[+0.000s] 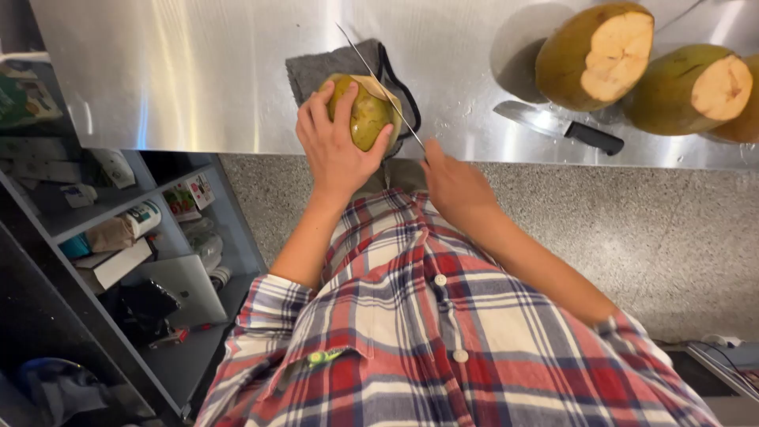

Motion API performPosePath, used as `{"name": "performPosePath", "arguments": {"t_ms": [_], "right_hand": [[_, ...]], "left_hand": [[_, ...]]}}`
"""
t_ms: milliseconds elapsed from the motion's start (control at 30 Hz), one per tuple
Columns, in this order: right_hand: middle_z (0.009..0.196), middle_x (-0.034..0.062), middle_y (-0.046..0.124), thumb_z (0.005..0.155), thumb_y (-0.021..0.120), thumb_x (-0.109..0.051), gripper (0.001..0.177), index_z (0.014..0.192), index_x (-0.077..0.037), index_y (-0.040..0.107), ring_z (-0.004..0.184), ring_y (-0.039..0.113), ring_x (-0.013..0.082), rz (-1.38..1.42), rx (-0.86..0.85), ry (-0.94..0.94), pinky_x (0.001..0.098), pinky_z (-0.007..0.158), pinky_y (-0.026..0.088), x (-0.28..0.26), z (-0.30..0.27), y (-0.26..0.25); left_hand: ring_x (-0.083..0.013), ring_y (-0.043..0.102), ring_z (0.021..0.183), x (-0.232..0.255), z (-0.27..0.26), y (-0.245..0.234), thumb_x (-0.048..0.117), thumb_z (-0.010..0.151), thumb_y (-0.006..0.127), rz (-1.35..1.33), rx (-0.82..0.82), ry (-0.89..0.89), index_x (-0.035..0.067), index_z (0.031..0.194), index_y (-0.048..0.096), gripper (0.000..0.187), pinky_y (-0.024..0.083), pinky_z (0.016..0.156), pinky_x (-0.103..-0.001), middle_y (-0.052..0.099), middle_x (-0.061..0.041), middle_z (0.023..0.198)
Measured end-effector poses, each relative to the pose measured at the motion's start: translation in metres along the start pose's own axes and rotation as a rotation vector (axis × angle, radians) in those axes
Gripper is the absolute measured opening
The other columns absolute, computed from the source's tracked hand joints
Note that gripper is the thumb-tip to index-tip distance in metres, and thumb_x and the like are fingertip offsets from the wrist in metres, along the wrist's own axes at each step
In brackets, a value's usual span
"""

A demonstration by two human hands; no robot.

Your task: Peeling the outer skin off several coconuts using a knife on a metal counter.

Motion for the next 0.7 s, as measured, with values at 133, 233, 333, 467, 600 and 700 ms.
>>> {"name": "performPosePath", "arguments": {"t_ms": [133, 233, 333, 467, 600, 700], "right_hand": [[0.085, 0.0237, 0.069, 0.104, 0.053, -0.020, 0.022, 0.118, -0.006, 0.044, 0.072, 0.064, 0.0493, 0.019, -0.049, 0.042, 0.0604, 0.058, 0.046, 0.006, 0.007, 0.008], [0.084, 0.0237, 0.069, 0.108, 0.051, -0.022, 0.023, 0.121, -0.005, 0.043, 0.077, 0.066, 0.0488, 0.022, 0.004, -0.008, 0.0599, 0.063, 0.049, 0.006, 0.032, 0.015], [0.085, 0.0233, 0.068, 0.111, 0.050, -0.023, 0.020, 0.118, -0.006, 0.041, 0.082, 0.067, 0.0473, 0.050, 0.002, -0.032, 0.0585, 0.069, 0.050, 0.011, 0.011, 0.021], [0.085, 0.0257, 0.068, 0.104, 0.054, -0.020, 0.027, 0.123, -0.005, 0.043, 0.072, 0.064, 0.0501, 0.018, -0.061, 0.066, 0.0600, 0.059, 0.047, 0.022, 0.008, 0.019], [0.087, 0.0235, 0.068, 0.111, 0.051, -0.021, 0.023, 0.124, -0.005, 0.042, 0.080, 0.066, 0.0483, 0.052, 0.004, -0.020, 0.0587, 0.066, 0.049, 0.013, 0.048, 0.032], [0.083, 0.0251, 0.067, 0.104, 0.053, -0.019, 0.031, 0.128, -0.003, 0.041, 0.076, 0.065, 0.0500, 0.075, 0.066, -0.066, 0.0598, 0.062, 0.048, 0.008, 0.027, 0.020]], "left_hand": [[-0.0399, 0.044, 0.132, 0.000, 0.000, -0.002, 0.045, 0.084, 0.086, -0.010, -0.032, 0.011, 0.012, 0.142, 0.058, 0.072, 0.035, 0.113, -0.054, 0.047, -0.016, 0.144], [-0.0410, 0.043, 0.131, -0.001, 0.006, 0.000, 0.046, 0.082, 0.086, -0.003, -0.022, 0.038, 0.012, 0.141, 0.058, 0.073, 0.035, 0.110, -0.055, 0.048, -0.017, 0.142], [-0.0394, 0.044, 0.132, -0.003, -0.001, -0.003, 0.046, 0.086, 0.088, -0.015, -0.032, -0.001, 0.015, 0.143, 0.059, 0.071, 0.037, 0.113, -0.052, 0.049, -0.015, 0.147], [-0.0391, 0.045, 0.130, -0.011, 0.015, 0.000, 0.045, 0.083, 0.088, -0.039, -0.014, -0.013, 0.014, 0.139, 0.059, 0.070, 0.038, 0.111, -0.053, 0.049, -0.014, 0.143], [-0.0384, 0.046, 0.129, -0.009, 0.014, -0.003, 0.044, 0.085, 0.090, -0.060, -0.042, -0.035, 0.014, 0.142, 0.059, 0.071, 0.039, 0.110, -0.052, 0.051, -0.014, 0.142], [-0.0378, 0.046, 0.128, -0.008, 0.014, -0.003, 0.043, 0.083, 0.090, -0.050, -0.043, -0.036, 0.016, 0.139, 0.060, 0.069, 0.040, 0.109, -0.052, 0.051, -0.013, 0.141]]}}
Point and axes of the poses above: each hand's wrist, its own z-axis towards the middle knuckle, its own y-axis out of the palm, x = y × z, the point moved 6 cm from there along z, towards the middle knuckle
